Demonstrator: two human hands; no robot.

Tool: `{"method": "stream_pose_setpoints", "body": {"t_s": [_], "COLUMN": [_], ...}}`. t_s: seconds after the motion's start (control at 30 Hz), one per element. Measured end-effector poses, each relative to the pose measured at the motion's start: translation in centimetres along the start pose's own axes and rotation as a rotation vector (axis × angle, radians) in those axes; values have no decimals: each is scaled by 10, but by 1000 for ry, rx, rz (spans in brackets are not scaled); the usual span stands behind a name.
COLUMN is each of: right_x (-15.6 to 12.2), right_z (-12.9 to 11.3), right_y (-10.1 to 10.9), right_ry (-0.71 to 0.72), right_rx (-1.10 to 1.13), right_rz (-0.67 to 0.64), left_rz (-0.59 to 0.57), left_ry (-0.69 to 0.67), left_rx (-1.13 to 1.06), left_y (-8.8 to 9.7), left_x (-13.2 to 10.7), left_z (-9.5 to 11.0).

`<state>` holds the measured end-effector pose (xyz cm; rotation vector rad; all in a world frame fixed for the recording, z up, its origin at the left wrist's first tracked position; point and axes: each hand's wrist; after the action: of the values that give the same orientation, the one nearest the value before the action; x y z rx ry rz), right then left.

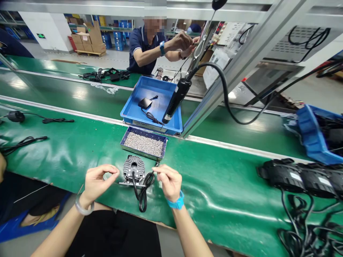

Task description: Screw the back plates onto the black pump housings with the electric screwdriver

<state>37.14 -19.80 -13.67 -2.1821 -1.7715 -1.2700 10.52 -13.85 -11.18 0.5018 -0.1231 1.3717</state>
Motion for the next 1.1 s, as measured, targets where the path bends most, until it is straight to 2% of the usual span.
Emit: {"method": "stream_pose_setpoints", "body": {"t_s": [0.1,0.23,0.37,0.5,0.57,0.67,0.73,0.83,0.9,1.0,1.1], "right_x": [26,74,108,125,129,132,131,127,125,125,127], "right_z": [11,33,51,61,67,76,78,73,65,53,47], "right_y": [4,1,-7,-17,-24,-33,-35,-30,-24,-15,-15], "right_ry": [-111,-224,-337,-418,-461,-502,-494,-446,-421,-403,-390], "right_rx": [-119,-280,-473,-605,-634,-649,-655,-668,-690,-718,-709], "right_rz": [-85,-324,-529,-794,-935,-1081,-1111,-1083,-1042,-998,-1034], "left_rz": [-63,-124,-118,-171,-188,-192,-207,-286,-435,-757,-923], "left_ry": [-211,-401,-497,-557,-531,-384,-271,-117,-51,-31,-1], "left_rx": [110,190,308,346,298,157,115,267,471,805,947], "left_y": [0,1,1,3,4,7,10,7,-4,-33,-64], "left_x": [-1,3,9,11,10,12,20,53,85,132,163], "left_z": [5,9,12,17,17,7,-7,-33,-45,-53,-54]}}
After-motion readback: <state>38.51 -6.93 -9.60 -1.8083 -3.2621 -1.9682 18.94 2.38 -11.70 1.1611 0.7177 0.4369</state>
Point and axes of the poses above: each hand's wrist, its own x-axis towards the middle knuckle, its own y-axis out of the back of the hand, z = x × y, and after that the axes turned 5 degrees about y, right-handed
